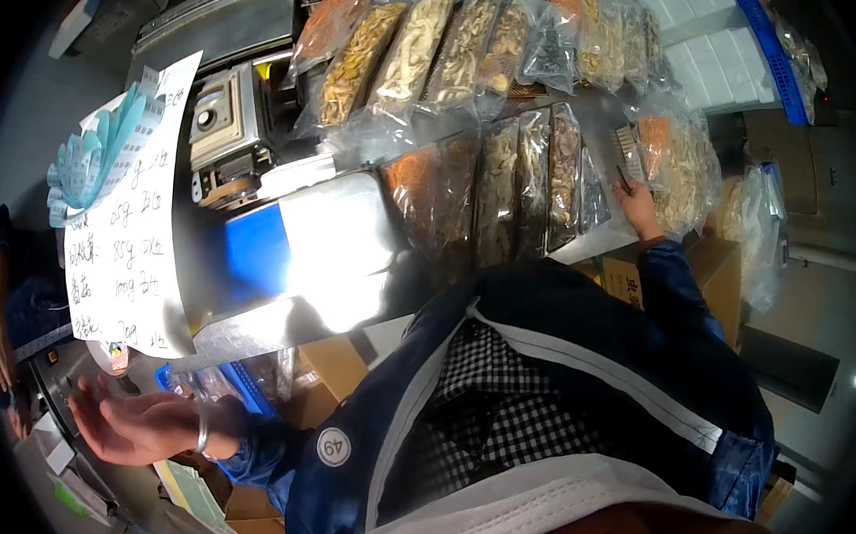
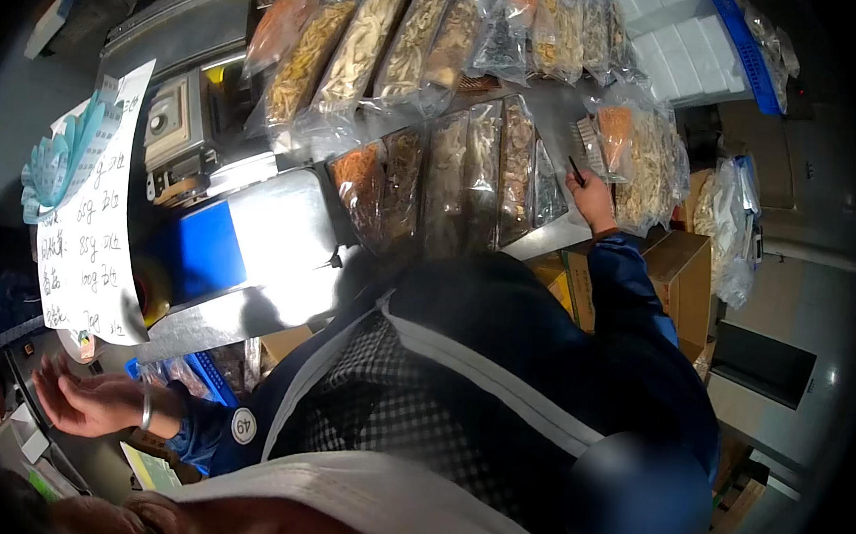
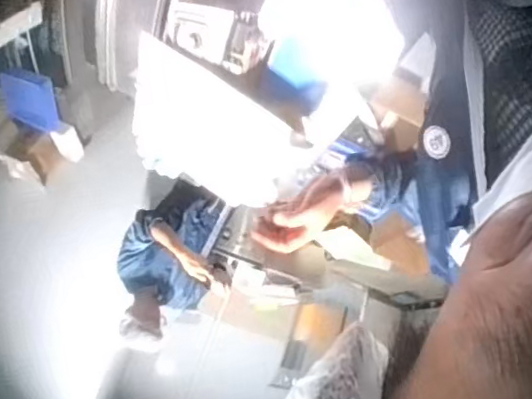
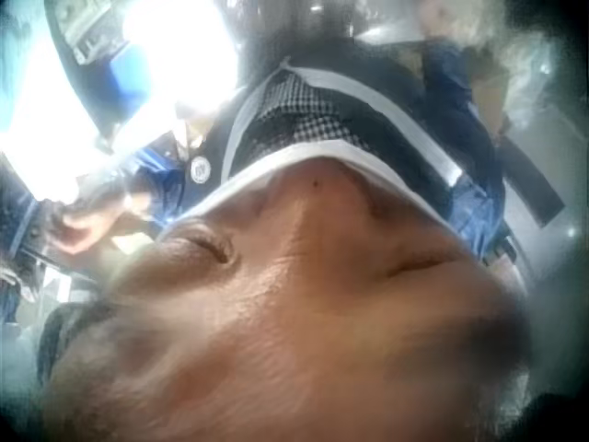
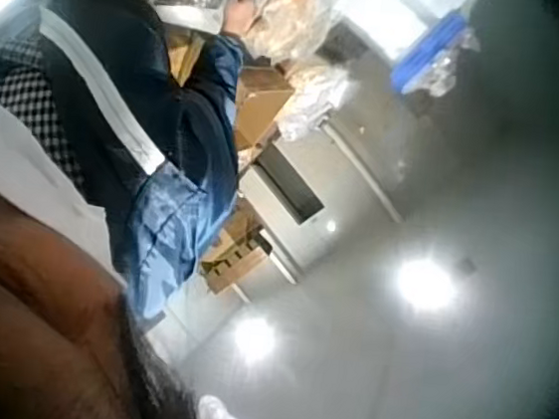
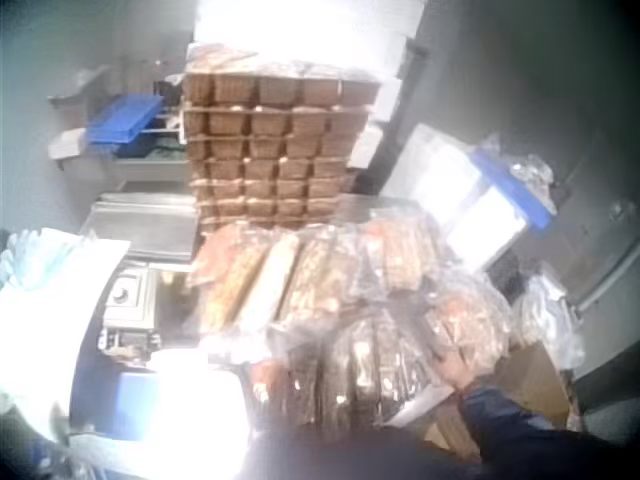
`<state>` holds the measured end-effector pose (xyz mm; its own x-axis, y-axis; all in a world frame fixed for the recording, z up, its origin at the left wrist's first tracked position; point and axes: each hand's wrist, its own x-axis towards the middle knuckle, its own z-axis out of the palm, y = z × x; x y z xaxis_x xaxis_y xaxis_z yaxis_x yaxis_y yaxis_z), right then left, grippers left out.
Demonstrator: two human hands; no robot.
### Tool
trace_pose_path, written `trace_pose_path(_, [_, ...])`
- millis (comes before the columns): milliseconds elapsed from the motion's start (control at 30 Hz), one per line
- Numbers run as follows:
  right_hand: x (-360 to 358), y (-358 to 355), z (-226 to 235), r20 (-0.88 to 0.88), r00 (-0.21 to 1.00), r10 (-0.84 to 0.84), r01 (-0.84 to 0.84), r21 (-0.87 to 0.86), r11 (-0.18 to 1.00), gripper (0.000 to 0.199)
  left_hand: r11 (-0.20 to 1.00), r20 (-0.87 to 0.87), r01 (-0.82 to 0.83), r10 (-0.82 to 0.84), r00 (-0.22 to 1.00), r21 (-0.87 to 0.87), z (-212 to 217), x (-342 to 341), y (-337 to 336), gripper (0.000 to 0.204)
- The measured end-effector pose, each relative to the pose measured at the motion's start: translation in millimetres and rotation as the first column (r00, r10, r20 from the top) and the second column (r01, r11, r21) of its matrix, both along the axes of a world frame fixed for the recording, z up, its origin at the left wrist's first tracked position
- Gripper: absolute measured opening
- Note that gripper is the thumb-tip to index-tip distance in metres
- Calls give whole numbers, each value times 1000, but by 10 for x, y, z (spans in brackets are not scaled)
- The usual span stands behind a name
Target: The person picks up clear plastic bags containing dried food items from a table, writes on them with a black marker, and places them into cardboard boxes. The person also stacks aluminum trays and writes on a clipboard.
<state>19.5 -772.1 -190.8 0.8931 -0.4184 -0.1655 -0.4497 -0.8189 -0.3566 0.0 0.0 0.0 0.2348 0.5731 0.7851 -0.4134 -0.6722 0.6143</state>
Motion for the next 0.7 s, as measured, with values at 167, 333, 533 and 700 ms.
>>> trace_pose_path(167, [-381,-393,-356,74,994,-79,70,120,990,31,751,-257,655,-650,715,-77,-211,284,-2124,31])
trace_pose_path(333, [-653,-579,-851,128,992,-6,-40,351,936,34,167,-876,971,-426,227,171,-1057,582,-4360,59])
trace_pose_path(533, [-696,-622,-1135,144,980,-140,43,528,848,31,-99,-966,975,-188,176,197,-2248,354,-5940,81])
trace_pose_path(700, [-766,-711,-1218,243,958,-151,-65,699,712,23,-106,-962,963,-140,233,248,-2699,285,-6078,88])
